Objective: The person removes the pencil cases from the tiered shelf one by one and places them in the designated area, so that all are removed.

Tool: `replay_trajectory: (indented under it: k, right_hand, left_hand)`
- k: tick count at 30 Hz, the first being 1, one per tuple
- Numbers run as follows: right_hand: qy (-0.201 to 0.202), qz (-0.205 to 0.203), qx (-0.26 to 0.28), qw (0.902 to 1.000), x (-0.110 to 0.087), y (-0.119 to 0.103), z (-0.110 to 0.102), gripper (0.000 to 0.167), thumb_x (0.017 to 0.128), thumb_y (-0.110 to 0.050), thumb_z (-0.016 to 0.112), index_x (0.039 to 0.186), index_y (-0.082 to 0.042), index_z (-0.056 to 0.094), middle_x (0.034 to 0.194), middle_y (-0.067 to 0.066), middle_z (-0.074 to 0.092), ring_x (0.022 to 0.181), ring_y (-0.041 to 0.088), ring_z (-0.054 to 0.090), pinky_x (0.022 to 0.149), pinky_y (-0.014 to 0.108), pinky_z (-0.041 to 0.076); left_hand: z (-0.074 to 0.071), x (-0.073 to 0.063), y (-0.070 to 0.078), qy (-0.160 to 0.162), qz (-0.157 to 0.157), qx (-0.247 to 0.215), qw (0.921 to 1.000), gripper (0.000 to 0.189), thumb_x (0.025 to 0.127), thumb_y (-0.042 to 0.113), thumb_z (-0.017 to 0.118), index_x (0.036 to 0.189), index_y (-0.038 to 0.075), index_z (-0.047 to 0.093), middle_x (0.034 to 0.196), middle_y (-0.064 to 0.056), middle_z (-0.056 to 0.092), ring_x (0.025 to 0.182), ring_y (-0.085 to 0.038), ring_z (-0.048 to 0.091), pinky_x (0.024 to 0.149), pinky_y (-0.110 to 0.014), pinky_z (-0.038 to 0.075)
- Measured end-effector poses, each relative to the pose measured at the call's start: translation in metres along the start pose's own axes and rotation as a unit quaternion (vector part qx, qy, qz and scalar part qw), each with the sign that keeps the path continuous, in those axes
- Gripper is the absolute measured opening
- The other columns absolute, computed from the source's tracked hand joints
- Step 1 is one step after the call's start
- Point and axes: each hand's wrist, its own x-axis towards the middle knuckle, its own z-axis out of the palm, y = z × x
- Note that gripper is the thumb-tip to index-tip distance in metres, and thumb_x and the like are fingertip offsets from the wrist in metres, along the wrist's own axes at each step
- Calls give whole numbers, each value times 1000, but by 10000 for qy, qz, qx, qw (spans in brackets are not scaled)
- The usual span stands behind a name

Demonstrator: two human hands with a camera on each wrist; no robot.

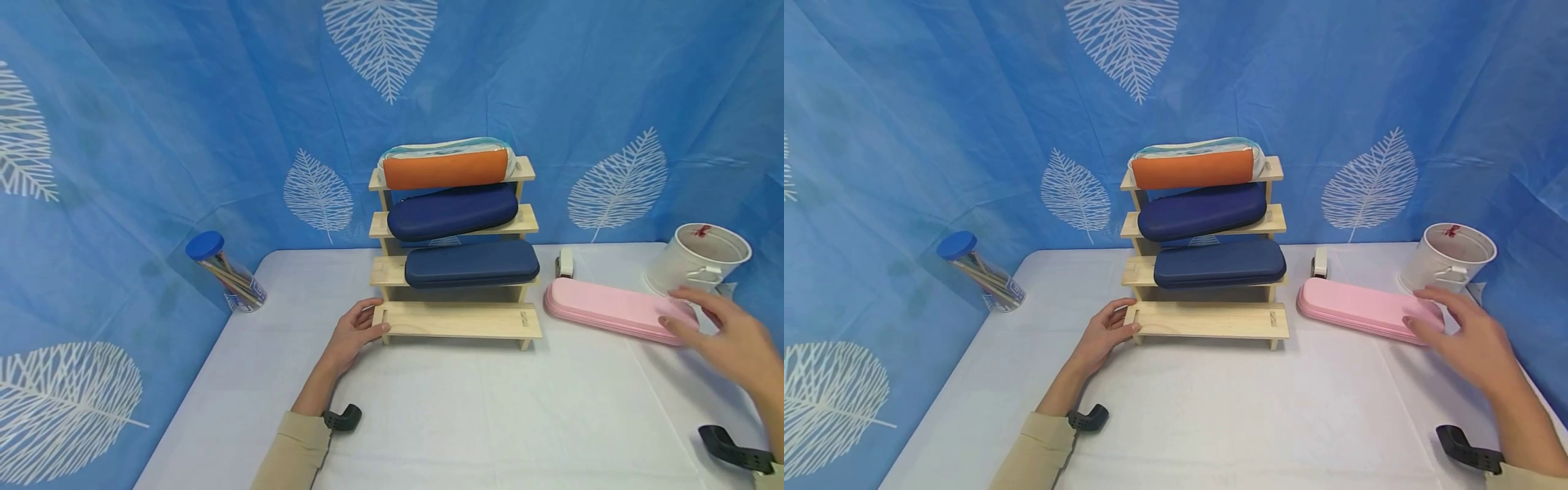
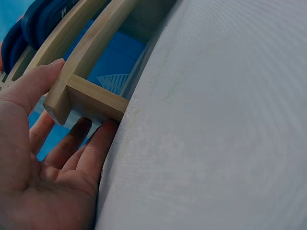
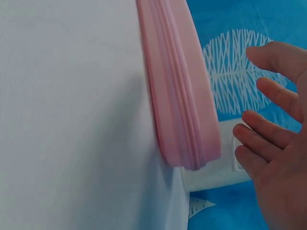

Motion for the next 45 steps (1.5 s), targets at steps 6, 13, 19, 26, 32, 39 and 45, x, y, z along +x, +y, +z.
replay_trajectory:
  k: [6, 13, 19, 26, 32, 39, 45]
  right_hand:
    - [121, -185, 325, 9992, 1, -19, 4, 64, 92, -36, 65, 144, -5, 42, 148, 27, 31, 138, 45, 21, 112, 39, 12]
    - [3, -366, 581, 9976, 2, -34, 10, 65, 92, -34, 66, 146, -10, 40, 148, 23, 34, 140, 39, 20, 109, 28, 16]
    - [4, -490, 584, 9971, 3, -42, 13, 65, 91, -35, 67, 146, -12, 42, 147, 21, 37, 142, 22, 21, 99, 8, 18]
    - [-104, -642, 703, 9954, 6, -51, 15, 65, 89, -34, 70, 146, -18, 43, 145, 17, 40, 130, -4, 29, 83, -3, 23]
    - [-261, -707, 766, 9942, 8, -55, 19, 64, 89, -34, 70, 145, -20, 44, 144, 14, 43, 132, 16, 40, 79, 1, 31]
    - [-339, -775, 877, 9926, 12, -61, 26, 65, 89, -34, 69, 146, -19, 42, 139, 18, 46, 121, 43, 45, 75, 4, 36]
    - [-164, -836, 1070, 9906, 14, -70, 31, 61, 89, -33, 70, 143, -20, 45, 136, 16, 50, 116, 18, 53, 75, 4, 38]
  left_hand:
    - [1, -1, -1, 7, 5, -9, 10000, 58, 79, 19, 81, 131, 16, 55, 131, -12, 56, 117, -25, 57, 90, -37, 50]
    - [1, 0, -1, 23, -23, 0, 10000, 58, 78, 20, 82, 130, 18, 56, 131, -10, 56, 116, -24, 57, 90, -36, 50]
    - [1, 0, 0, 31, -18, 5, 10000, 57, 78, 19, 81, 130, 18, 57, 131, -10, 56, 116, -24, 57, 90, -37, 50]
    - [0, 1, -1, 10, -6, -15, 10000, 57, 79, 18, 81, 130, 18, 56, 131, -10, 56, 116, -24, 57, 90, -37, 50]
    - [0, 1, -2, 27, 10, 14, 10000, 56, 79, 18, 81, 130, 18, 56, 132, -10, 56, 116, -24, 57, 90, -37, 50]
    - [1, 1, -1, 10, 14, 59, 10000, 57, 79, 19, 81, 131, 18, 56, 132, -10, 56, 117, -24, 57, 90, -38, 50]
    - [0, 0, -1, 3, 39, 31, 10000, 57, 80, 18, 80, 131, 18, 56, 132, -10, 55, 117, -23, 57, 90, -37, 49]
